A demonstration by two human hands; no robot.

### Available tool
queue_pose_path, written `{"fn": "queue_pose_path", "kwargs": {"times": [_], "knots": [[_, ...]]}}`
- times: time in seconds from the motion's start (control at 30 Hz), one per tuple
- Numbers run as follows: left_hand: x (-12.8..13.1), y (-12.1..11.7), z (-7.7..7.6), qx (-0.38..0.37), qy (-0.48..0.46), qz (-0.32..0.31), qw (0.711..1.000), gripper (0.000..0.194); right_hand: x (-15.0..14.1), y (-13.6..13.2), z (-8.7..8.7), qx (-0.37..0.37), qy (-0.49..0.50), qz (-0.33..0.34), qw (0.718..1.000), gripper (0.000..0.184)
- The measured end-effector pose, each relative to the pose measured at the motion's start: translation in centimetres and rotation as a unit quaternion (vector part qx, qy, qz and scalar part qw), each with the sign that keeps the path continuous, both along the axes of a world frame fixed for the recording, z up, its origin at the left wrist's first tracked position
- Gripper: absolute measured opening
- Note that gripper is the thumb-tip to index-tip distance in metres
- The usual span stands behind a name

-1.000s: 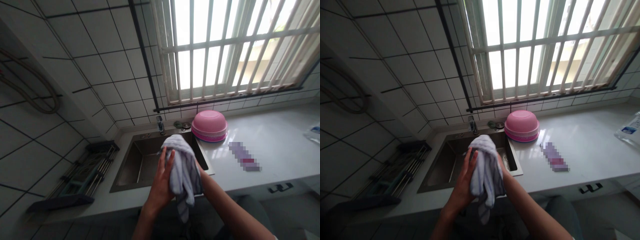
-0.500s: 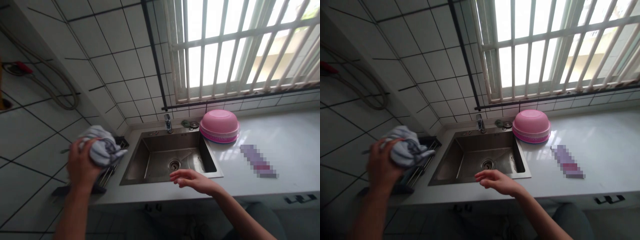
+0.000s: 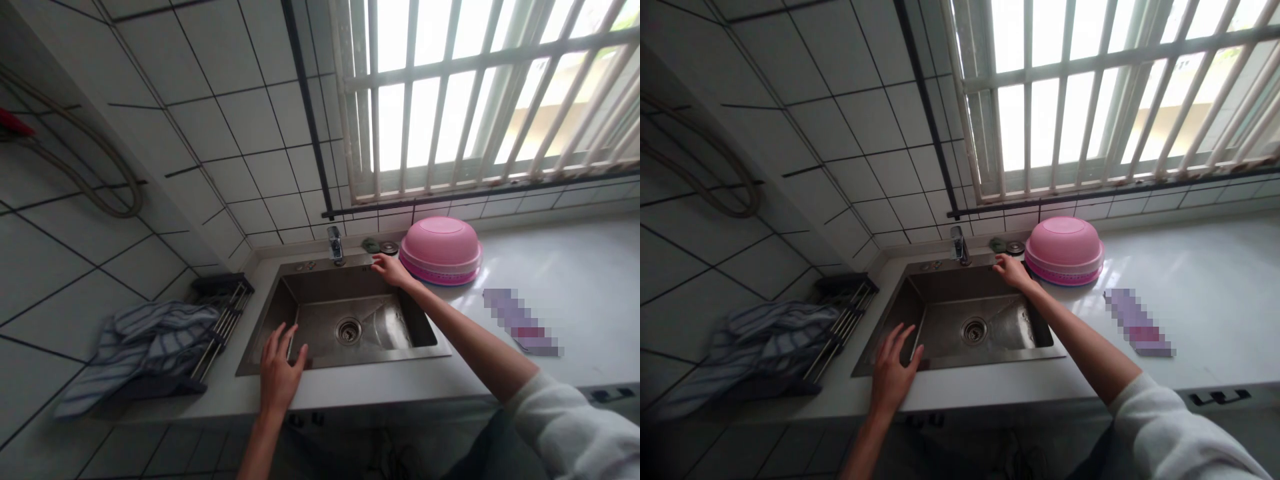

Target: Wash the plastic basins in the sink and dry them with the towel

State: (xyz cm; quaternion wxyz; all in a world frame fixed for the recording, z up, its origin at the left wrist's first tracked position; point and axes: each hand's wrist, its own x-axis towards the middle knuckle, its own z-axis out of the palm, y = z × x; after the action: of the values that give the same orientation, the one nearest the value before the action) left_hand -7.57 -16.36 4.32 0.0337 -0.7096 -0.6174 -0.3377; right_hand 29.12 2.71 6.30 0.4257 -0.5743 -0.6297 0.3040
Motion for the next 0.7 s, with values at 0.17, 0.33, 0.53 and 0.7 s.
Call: {"fn": "queue_pose_path", "kwargs": {"times": [0.17, 0.33, 0.53, 0.7], "knots": [[0.1, -1.2, -1.3, 0.05, -0.049, 0.02, 0.997, 0.032, -0.4, 8.3, 1.5, 0.022, -0.262, -0.087, 0.961, 0.038], [0.0, -1.3, -1.2, 0.046, -0.061, 0.027, 0.997, 0.028, -1.0, 11.0, -0.1, 0.003, -0.334, -0.111, 0.936, 0.037], [-0.1, -1.7, -1.2, 0.03, -0.066, 0.033, 0.997, 0.026, -3.8, 8.6, -1.6, 0.093, -0.107, -0.106, 0.984, 0.031], [2.0, 1.0, 1.0, 0.056, -0.094, 0.015, 0.994, 0.024, -9.5, 2.3, -4.9, -0.266, 0.536, -0.086, 0.796, 0.018]]}}
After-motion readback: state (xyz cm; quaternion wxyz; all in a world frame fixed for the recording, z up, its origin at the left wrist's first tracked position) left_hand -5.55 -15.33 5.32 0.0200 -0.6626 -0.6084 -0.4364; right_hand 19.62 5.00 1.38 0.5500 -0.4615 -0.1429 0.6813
